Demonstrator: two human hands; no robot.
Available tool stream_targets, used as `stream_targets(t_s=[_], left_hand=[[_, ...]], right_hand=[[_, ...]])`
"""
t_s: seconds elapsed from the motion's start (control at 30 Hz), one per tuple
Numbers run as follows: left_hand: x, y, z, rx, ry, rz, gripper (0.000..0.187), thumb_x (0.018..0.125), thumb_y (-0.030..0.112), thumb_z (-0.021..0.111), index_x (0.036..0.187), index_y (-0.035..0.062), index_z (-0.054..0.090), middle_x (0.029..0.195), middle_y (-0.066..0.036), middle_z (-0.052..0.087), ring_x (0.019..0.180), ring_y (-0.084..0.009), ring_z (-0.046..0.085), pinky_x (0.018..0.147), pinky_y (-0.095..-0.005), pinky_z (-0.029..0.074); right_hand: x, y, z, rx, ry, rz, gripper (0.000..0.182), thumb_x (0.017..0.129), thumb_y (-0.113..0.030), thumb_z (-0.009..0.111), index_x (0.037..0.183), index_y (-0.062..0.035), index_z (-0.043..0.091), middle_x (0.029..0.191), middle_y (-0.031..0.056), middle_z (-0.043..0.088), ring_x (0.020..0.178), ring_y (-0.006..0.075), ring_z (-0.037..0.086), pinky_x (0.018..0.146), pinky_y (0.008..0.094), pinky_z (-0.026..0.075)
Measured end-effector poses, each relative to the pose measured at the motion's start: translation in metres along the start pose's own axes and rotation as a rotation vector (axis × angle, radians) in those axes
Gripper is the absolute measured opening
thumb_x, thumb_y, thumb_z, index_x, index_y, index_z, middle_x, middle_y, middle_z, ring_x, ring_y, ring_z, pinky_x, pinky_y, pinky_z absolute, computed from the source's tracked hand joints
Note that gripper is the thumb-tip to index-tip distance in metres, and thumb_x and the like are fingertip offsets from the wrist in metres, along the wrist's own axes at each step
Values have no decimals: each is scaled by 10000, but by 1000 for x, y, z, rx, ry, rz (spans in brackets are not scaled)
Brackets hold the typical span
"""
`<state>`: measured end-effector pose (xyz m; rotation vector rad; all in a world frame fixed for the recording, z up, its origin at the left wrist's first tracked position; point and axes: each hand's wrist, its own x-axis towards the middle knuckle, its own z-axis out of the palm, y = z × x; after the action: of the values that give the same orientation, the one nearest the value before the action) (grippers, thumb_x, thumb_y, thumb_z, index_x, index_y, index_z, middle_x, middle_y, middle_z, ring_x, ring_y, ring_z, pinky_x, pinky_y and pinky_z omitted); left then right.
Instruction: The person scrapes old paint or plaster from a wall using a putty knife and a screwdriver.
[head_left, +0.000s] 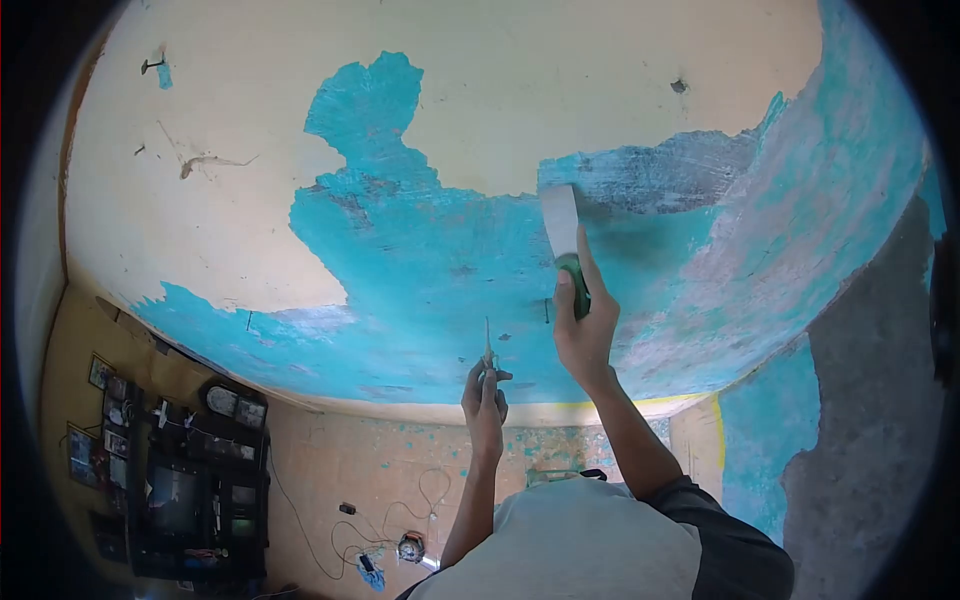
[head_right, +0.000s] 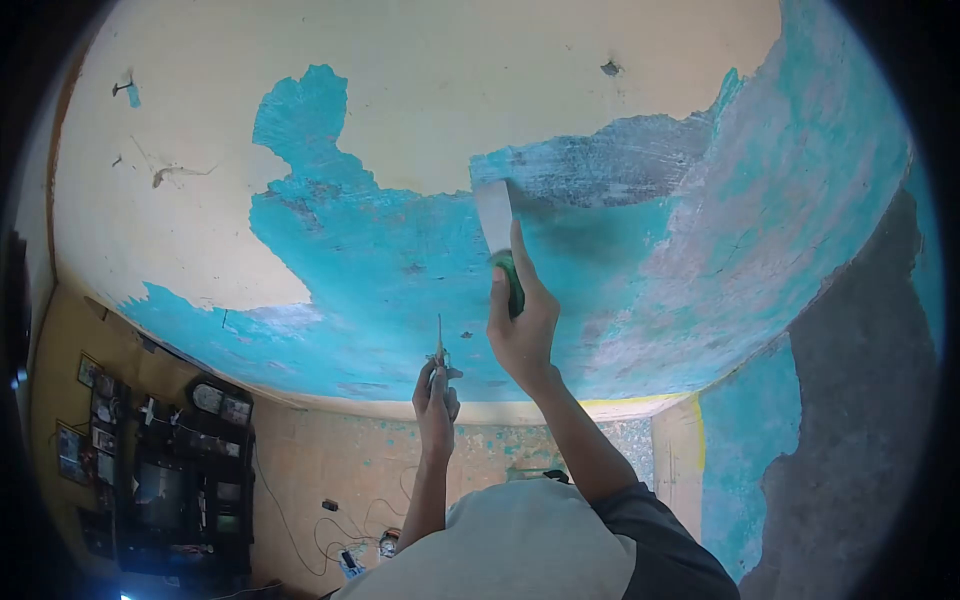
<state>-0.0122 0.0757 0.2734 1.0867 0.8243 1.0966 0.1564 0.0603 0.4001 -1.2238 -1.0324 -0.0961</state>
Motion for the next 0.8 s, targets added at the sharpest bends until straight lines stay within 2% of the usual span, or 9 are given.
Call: stream_targets(t_s=[0.1,0.2,0.33,0.4,0.5,0.6,0.67,0.73,0.8], left_hand=[[-2,1,-1,-8,3,5,335,1104,224,514,1368,26,571,963,-29,680,516,5,337,419,-190,267],[-2,4,6,7,-14,-14,335,1104,225,512,1370,29,571,960,-26,681,516,5,338,422,-188,270],[-2,5,8,13,-17,-26,341,1105,228,511,1377,30,567,951,-16,681,523,5,342,426,-189,271],[-5,0,11,-29,-10,-8,286,1107,195,500,1327,25,571,966,-9,686,481,24,284,394,-198,202],[-10,2,11,23,-16,-58,336,1103,221,512,1371,28,571,951,-15,680,525,5,339,425,-191,272],[-12,-1,12,-16,-22,-27,319,1106,196,496,1362,15,555,972,-21,685,484,22,284,395,-198,204],[-11,-2,11,-17,-17,-22,325,1107,203,498,1363,12,554,973,-21,682,488,22,287,394,-199,207],[-12,-2,8,-4,-1,-15,326,1101,209,509,1359,19,573,957,-18,682,516,7,327,416,-190,258],[-11,-2,8,2,-5,-13,330,1101,209,507,1363,19,571,956,-19,683,515,9,326,416,-189,256]], right_hand=[[7,-22,0,48,-40,57,531,1064,-85,531,1580,-38,415,741,35,584,601,50,456,533,240,379],[6,-11,-3,27,-44,57,530,1064,-86,531,1580,-38,416,728,30,572,597,50,452,527,242,378],[-1,6,-6,28,5,-31,538,1059,-66,529,1585,-50,412,711,14,531,599,53,437,527,241,361],[20,-4,-9,-6,-22,-42,541,1057,-60,532,1584,-44,410,714,13,530,602,54,433,528,240,358],[24,-22,-6,1,-49,-27,541,1054,-52,535,1580,-30,409,713,15,525,605,56,426,529,239,357],[15,-8,-5,13,-39,-5,539,1049,-40,533,1574,-11,411,713,23,530,603,58,427,530,238,357],[1,4,-5,-5,-8,-61,539,1047,-39,531,1574,-16,415,719,28,540,607,58,437,533,237,357],[3,0,-6,-4,-35,-25,541,1047,-42,533,1575,-20,415,728,27,555,612,53,447,537,234,362],[13,-9,-6,7,-51,4,541,1051,-49,529,1579,-25,411,729,27,561,606,51,450,533,236,366]])
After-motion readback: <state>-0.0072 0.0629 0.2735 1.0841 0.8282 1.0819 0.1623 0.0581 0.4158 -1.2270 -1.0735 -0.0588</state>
